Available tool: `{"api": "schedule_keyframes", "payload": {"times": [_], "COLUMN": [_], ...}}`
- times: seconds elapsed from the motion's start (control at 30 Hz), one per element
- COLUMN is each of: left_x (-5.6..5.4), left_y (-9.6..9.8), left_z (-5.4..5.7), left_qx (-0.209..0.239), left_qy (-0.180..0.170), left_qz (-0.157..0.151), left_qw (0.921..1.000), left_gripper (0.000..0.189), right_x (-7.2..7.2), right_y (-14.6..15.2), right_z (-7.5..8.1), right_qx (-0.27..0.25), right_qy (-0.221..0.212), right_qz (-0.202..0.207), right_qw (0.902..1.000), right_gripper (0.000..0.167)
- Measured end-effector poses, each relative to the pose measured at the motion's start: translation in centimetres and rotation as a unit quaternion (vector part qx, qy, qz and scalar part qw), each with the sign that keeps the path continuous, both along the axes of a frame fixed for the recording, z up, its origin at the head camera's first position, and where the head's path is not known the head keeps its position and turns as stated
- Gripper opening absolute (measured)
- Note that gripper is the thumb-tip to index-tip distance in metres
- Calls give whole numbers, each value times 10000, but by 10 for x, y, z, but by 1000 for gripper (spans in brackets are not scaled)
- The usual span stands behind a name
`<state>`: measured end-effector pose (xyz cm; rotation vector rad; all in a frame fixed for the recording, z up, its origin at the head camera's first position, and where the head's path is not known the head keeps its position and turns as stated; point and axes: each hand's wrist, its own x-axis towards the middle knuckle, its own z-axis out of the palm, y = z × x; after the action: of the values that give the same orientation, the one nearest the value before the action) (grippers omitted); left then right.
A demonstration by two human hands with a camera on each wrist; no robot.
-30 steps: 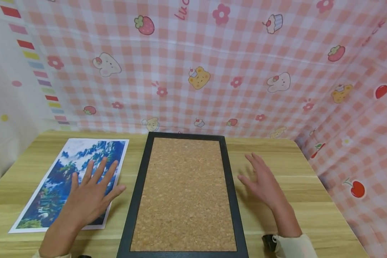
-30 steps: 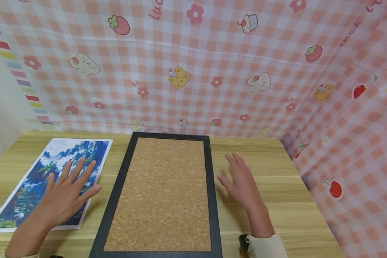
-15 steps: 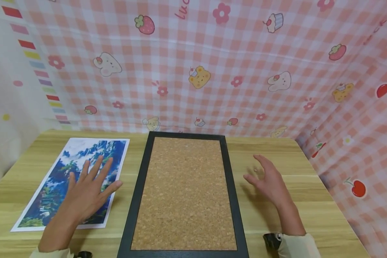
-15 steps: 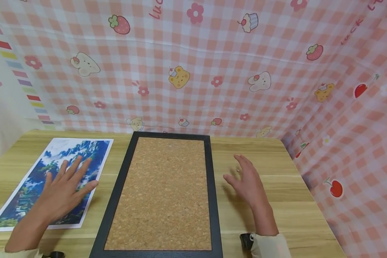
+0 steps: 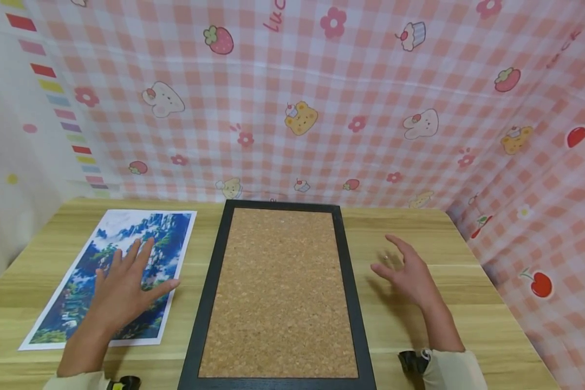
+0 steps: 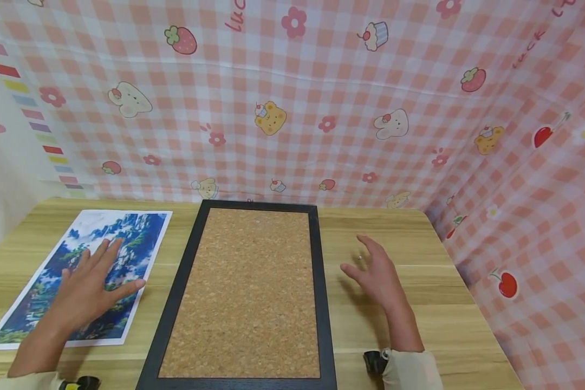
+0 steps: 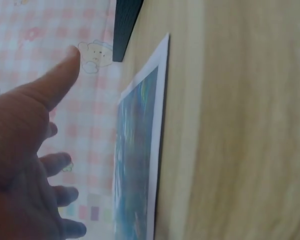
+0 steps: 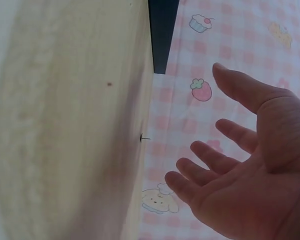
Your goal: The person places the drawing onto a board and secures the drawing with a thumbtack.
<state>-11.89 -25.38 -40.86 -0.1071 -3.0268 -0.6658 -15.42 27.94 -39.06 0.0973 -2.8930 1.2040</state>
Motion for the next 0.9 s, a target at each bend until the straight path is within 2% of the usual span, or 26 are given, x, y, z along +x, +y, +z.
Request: {"api": "schedule_keyframes", "payload": {"times": [0.27, 0.5, 0.7, 0.9], "left_x": [-2, -2, 0, -1], "left_y": [-14, -26, -37, -49], "left_z": [1, -1, -6, -7], "left_qx": [438, 294, 310, 187], "left_qy": [-25, 66, -191, -190], "left_qz": [310, 709, 916, 1152], "left_qw": [9986, 9970, 9951, 9930], "left_gripper": [108, 108, 105, 95], "right_x": [-3, -4, -4, -6], "right_y": [10, 17, 19, 22], "right_z": [-4, -8, -11, -12], "right_qx": [-342, -533, -663, -695], "right_qy": [-285, -386, -539, -729], "right_qz": [-1, 54, 18, -34], "right_qw": [9990, 9978, 9963, 9949], "right_gripper": [84, 88, 91, 93]}}
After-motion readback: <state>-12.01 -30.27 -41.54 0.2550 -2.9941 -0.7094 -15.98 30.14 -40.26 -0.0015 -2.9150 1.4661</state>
